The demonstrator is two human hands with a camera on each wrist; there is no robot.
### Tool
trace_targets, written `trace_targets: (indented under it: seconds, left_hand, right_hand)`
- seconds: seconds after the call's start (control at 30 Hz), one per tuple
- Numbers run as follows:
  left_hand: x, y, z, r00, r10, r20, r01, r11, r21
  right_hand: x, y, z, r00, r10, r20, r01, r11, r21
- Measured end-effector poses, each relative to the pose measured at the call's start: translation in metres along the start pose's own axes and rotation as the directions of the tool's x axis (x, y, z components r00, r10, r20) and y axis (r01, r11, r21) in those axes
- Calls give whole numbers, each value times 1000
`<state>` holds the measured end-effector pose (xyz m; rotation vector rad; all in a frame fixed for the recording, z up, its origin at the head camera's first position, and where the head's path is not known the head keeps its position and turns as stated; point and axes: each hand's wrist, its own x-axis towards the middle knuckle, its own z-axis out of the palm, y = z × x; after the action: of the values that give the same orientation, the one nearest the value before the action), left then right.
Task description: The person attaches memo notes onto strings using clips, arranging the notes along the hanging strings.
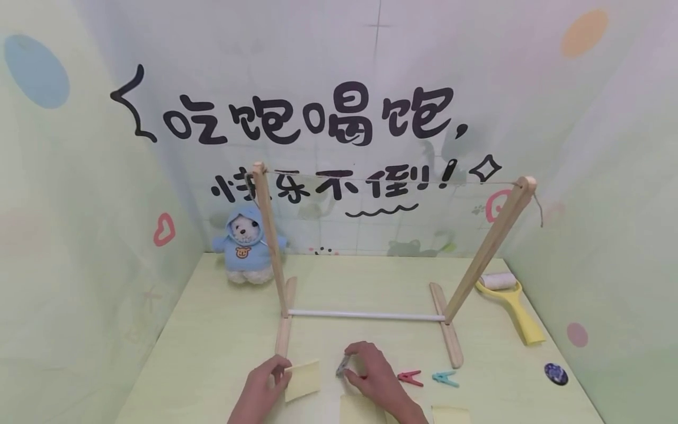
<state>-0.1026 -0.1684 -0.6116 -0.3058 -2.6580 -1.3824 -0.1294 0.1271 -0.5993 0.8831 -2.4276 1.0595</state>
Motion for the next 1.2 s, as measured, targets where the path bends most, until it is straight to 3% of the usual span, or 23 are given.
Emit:
trace_targets:
  seconds: [0.13,0.27,0.4,0.53,0.7,0.87,1.07,1.2]
  left_hand:
    - [13,45,-18,993,-87,-80,82,995,-65]
    - [33,72,-29,983,-143,-119,126,982,-140]
    - [57,90,-34,979,-87,-184,46,976,-214]
    - [76,112,-39,972,-30,-231,-41,955,-295]
    - [98,140,-49,971,2,-241,-88,934,-346]
    - [125,166,-63,963,74,-259,-167,918,-359]
    - [154,200,-73,960,141,-243,-232,885,-404]
    - [170,215,-80,951,168,-260,-270,862,-430]
  right_hand:
    - [13,-3,-15,996,90,20,-93,977,191]
    - [33,-11,-35,992,126,26,-128,955,268]
    - [61,-24,-67,996,91,19,-92,946,312]
    - [92,-42,-105,1000,-11,-2,11,936,353]
    - [129,-68,-149,986,-147,-78,163,944,286]
    - [169,-92,-187,971,-202,-130,227,948,222]
    - [209,-111,-227,958,-220,-182,246,959,137]
    - [235,-117,-248,961,-171,-215,194,977,90]
